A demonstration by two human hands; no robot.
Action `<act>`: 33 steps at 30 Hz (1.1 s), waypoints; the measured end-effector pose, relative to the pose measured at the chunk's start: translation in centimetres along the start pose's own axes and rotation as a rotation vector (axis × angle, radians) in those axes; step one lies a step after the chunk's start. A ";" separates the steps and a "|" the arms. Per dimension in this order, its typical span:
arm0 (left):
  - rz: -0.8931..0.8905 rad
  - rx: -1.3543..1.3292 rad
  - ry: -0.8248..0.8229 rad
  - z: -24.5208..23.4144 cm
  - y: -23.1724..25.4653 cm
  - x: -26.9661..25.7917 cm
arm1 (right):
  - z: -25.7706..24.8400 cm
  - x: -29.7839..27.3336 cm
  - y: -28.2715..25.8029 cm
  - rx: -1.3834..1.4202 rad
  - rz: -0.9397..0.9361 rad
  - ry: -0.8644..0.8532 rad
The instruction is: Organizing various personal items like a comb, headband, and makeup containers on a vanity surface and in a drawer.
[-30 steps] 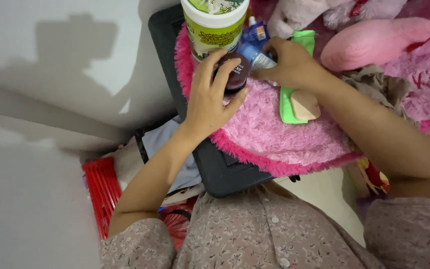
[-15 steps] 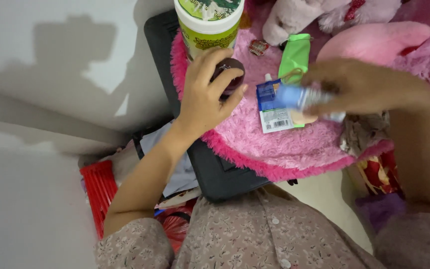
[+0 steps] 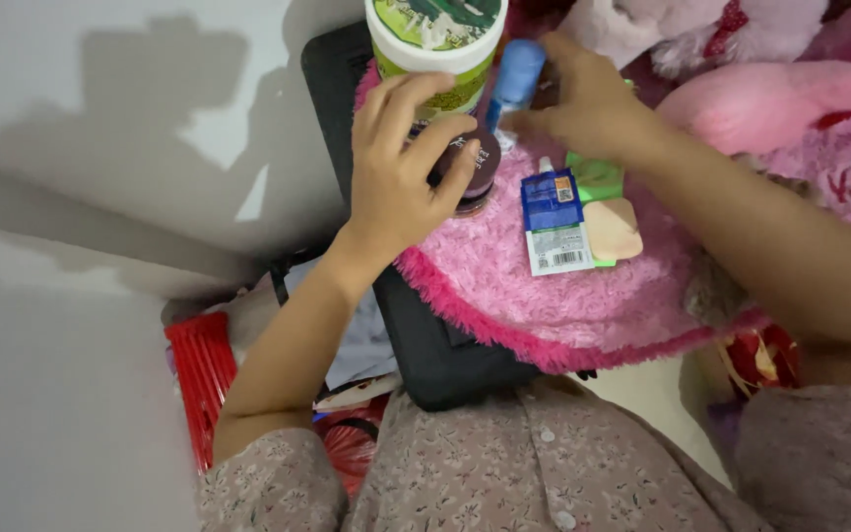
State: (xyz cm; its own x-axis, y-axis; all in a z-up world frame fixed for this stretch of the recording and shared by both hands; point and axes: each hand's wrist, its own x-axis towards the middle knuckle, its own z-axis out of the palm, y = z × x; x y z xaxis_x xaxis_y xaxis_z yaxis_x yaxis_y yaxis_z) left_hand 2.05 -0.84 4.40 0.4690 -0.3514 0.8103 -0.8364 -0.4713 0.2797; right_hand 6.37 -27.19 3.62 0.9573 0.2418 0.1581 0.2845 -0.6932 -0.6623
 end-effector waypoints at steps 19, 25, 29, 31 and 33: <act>-0.199 -0.159 -0.248 0.1 0.8 -2.4 | -2.1 -2.2 -3.3 0.012 -0.324 0.155; -0.310 -0.269 -0.355 1.3 0.7 -3.9 | -3.5 -7.7 -2.6 -0.014 -0.148 -0.054; -0.283 -0.266 -0.289 1.4 1.0 -4.6 | -3.1 -11.0 -1.4 0.118 -0.080 -0.115; -0.321 -0.270 -0.240 0.9 1.6 -4.5 | -2.9 -12.6 0.0 0.271 -0.114 -0.087; -0.354 -0.270 -0.214 0.4 3.2 -4.8 | -2.6 -14.8 -0.2 0.385 -0.092 -0.032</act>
State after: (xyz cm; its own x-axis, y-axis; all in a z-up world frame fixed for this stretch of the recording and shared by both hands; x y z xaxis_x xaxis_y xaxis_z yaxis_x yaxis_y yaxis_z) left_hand -2.79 -0.99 1.24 0.7619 -0.3788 0.5253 -0.6453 -0.3755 0.6653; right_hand -7.77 -32.39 3.32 0.9250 0.3165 0.2103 0.3232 -0.3642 -0.8734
